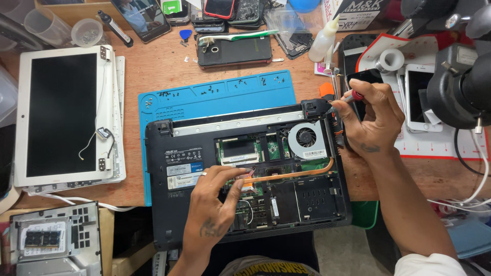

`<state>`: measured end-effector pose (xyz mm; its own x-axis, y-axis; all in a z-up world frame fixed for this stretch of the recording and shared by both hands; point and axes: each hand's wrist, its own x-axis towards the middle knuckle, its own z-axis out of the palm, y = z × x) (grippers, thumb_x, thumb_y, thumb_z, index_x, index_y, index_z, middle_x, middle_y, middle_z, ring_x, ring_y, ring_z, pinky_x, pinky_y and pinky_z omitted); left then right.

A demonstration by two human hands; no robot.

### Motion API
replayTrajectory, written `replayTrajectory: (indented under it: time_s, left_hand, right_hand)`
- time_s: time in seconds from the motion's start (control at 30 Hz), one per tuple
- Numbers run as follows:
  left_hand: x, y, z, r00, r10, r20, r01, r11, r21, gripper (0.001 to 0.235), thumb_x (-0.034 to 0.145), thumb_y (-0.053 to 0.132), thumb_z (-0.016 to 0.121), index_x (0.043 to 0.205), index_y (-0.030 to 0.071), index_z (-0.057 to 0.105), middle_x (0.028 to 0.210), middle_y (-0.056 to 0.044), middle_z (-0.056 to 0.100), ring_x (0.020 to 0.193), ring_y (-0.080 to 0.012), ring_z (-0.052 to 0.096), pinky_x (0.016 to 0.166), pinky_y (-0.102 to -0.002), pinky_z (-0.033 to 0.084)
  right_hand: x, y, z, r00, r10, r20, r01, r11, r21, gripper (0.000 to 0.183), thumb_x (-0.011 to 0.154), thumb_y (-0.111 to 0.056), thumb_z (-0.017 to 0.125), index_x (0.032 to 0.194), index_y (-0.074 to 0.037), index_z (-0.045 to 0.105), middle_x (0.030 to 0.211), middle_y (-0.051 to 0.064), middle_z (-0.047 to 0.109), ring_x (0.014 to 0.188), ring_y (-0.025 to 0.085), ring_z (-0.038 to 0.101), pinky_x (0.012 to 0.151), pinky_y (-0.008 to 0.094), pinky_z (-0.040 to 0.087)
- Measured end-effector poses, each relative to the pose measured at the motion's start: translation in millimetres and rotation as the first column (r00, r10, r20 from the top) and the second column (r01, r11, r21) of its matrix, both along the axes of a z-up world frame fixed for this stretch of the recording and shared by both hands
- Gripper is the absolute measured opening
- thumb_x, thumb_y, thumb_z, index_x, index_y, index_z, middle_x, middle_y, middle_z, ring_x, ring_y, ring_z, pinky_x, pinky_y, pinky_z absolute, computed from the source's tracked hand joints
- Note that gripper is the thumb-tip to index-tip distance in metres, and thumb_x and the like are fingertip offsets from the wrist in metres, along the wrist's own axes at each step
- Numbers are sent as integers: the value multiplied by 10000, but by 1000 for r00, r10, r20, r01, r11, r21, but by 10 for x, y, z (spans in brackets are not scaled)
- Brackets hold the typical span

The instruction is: The person uses a screwdriver to remove screws from the bottom of a laptop, then detaches and removes the hard drive and a RAM module. The removed components are placed on the workbench.

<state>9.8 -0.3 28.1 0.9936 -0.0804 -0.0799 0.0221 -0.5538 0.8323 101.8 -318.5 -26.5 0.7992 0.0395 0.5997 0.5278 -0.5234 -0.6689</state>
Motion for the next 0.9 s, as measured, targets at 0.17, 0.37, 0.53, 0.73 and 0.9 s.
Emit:
replayTrajectory:
  time_s: [0.17, 0.37, 0.53, 0.73, 0.9]
  left_hand:
    - [65, -135, 253, 976, -163, 144, 149, 983, 108, 292, 954, 253, 674, 1172, 69, 732, 1081, -113, 746, 1038, -293, 682, 861, -415, 530]
    - [287, -424, 409, 932, -275, 235, 250, 959, 133, 244, 986, 214, 655, 1167, 59, 710, 1080, -131, 722, 969, -310, 667, 874, -441, 499]
    - [616, -727, 174, 837, -387, 386, 338, 922, 191, 242, 956, 88, 623, 1186, 18, 651, 1048, -142, 657, 927, -326, 628, 874, -431, 458]
    - [910, -970, -255, 762, -432, 482, 317, 898, 304, 312, 850, 2, 616, 1157, 48, 652, 1029, -140, 635, 946, -327, 615, 888, -428, 451]
    - [1140, -1059, -467, 756, -429, 494, 342, 903, 261, 307, 853, -13, 616, 1152, 50, 651, 987, -133, 627, 960, -328, 613, 890, -436, 455]
  right_hand:
    - [13, 50, 137, 1000, 6, 4, -6, 997, -82, 395, 1060, -3, 780, 1416, -12, 609, 1105, 60, 650, 1014, 124, 707, 856, 237, 595]
    - [15, 49, 238, 997, 70, 12, -70, 997, -14, 347, 1021, 36, 701, 1351, -2, 600, 1178, 148, 637, 1033, 194, 694, 919, 303, 602]
    - [-24, 48, 265, 997, 40, -68, -42, 999, -25, 375, 1004, -14, 789, 1346, -43, 638, 1086, 97, 652, 981, 164, 700, 826, 267, 585]
    - [-24, 58, 297, 998, 66, 11, -66, 997, -33, 403, 935, -64, 746, 1311, -53, 601, 1106, 109, 632, 995, 173, 643, 860, 303, 557]
    - [-22, 30, 200, 998, 61, 12, -61, 998, -27, 361, 1009, -37, 792, 1338, -44, 644, 1121, 101, 635, 949, 138, 666, 778, 235, 555]
